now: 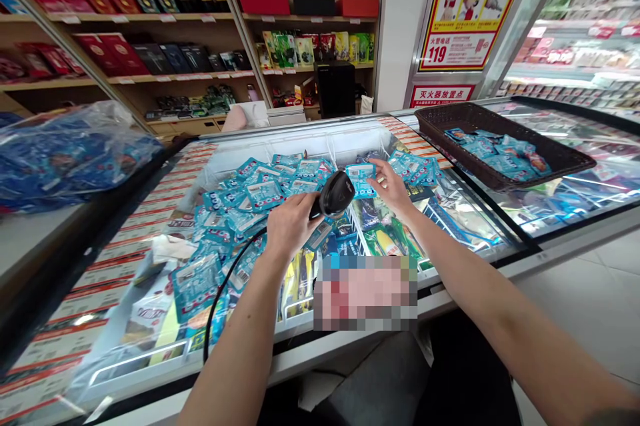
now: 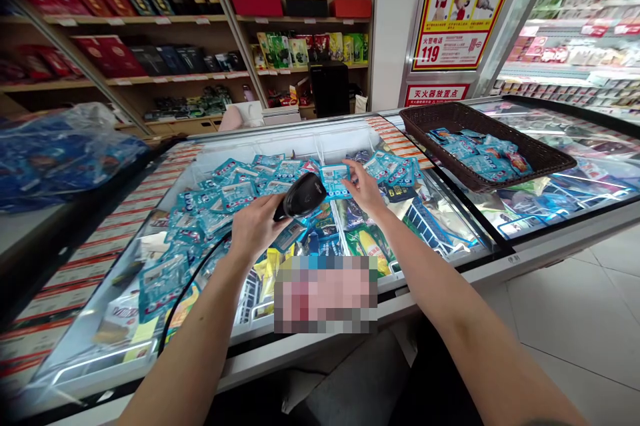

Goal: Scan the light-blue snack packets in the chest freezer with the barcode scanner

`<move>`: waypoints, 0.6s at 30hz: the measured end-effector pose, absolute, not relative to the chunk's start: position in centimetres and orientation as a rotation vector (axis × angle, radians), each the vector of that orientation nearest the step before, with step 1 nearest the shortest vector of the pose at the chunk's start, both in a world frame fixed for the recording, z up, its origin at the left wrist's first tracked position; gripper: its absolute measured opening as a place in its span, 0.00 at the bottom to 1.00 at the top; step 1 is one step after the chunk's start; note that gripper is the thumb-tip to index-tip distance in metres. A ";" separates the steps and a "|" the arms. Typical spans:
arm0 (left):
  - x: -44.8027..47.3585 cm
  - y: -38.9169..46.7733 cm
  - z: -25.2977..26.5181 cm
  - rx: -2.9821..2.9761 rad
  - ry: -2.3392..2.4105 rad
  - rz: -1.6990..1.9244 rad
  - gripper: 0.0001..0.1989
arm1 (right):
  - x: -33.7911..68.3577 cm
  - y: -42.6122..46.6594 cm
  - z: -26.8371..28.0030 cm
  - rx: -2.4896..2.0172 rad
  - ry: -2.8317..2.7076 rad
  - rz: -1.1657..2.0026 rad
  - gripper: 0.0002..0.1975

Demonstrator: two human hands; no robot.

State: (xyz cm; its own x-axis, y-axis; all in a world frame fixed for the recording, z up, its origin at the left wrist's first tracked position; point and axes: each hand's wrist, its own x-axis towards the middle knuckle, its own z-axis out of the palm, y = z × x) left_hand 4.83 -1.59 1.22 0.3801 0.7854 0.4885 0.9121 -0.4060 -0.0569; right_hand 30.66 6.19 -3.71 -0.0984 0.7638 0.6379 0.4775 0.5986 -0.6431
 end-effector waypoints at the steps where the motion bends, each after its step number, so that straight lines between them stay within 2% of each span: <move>1: 4.8 -1.6 1.2 -2.324 -1.489 -0.558 0.16 | 30.7 6.1 -3.7 -1.023 -1.753 0.329 0.23; 9: 5.1 -1.7 1.2 -2.319 -1.469 -0.494 0.17 | 30.8 6.0 -3.5 -1.109 -1.716 0.252 0.24; 18: 4.9 -1.7 1.1 -2.329 -1.488 -0.527 0.15 | 31.7 6.5 -3.9 -1.550 -1.522 -0.207 0.21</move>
State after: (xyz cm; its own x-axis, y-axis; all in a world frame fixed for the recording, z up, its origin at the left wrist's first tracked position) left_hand 4.92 -1.68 1.11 0.3874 0.7920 0.4718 0.9125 -0.4023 -0.0739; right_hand 31.66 6.45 -3.88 0.2204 0.7020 0.6773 0.8574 0.1916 -0.4776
